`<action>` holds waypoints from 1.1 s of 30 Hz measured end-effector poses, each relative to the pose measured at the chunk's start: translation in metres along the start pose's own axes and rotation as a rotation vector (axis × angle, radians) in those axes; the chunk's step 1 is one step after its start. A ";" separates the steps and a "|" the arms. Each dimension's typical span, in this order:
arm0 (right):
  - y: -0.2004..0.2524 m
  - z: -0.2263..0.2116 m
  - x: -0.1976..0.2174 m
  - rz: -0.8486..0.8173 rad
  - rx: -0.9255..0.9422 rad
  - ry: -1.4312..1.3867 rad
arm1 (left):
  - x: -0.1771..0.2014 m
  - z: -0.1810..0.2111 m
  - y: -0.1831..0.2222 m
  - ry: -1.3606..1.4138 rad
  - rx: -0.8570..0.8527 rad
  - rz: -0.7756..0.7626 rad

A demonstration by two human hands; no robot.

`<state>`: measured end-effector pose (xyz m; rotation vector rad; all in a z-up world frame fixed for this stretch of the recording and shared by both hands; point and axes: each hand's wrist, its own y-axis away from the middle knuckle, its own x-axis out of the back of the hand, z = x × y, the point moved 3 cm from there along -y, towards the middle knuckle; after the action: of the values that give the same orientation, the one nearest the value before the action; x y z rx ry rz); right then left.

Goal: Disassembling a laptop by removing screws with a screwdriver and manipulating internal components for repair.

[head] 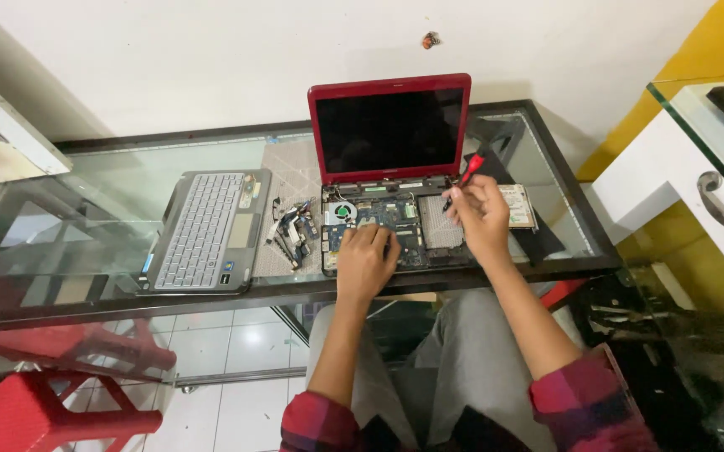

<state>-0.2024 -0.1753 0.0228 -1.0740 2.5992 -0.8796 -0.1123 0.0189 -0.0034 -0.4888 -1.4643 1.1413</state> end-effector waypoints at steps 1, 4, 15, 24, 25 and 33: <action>0.009 -0.001 0.001 0.001 0.002 0.003 | 0.001 0.002 0.000 0.002 -0.001 0.003; 0.034 0.001 0.002 0.009 -0.067 -0.055 | 0.006 0.003 -0.001 0.038 -0.014 -0.031; 0.057 0.013 0.011 0.178 0.047 0.148 | 0.015 0.006 -0.005 0.258 0.009 -0.195; 0.054 0.026 0.016 0.150 -0.067 0.068 | 0.016 0.002 -0.008 0.293 0.029 -0.265; 0.054 0.029 0.016 0.152 -0.068 0.067 | 0.013 0.000 -0.006 0.293 0.029 -0.267; 0.055 0.026 0.014 0.122 -0.036 0.069 | 0.014 0.004 -0.006 0.263 -0.024 -0.245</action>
<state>-0.2343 -0.1663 -0.0299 -0.8983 2.7142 -0.8595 -0.1180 0.0259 0.0092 -0.4443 -1.2698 0.8336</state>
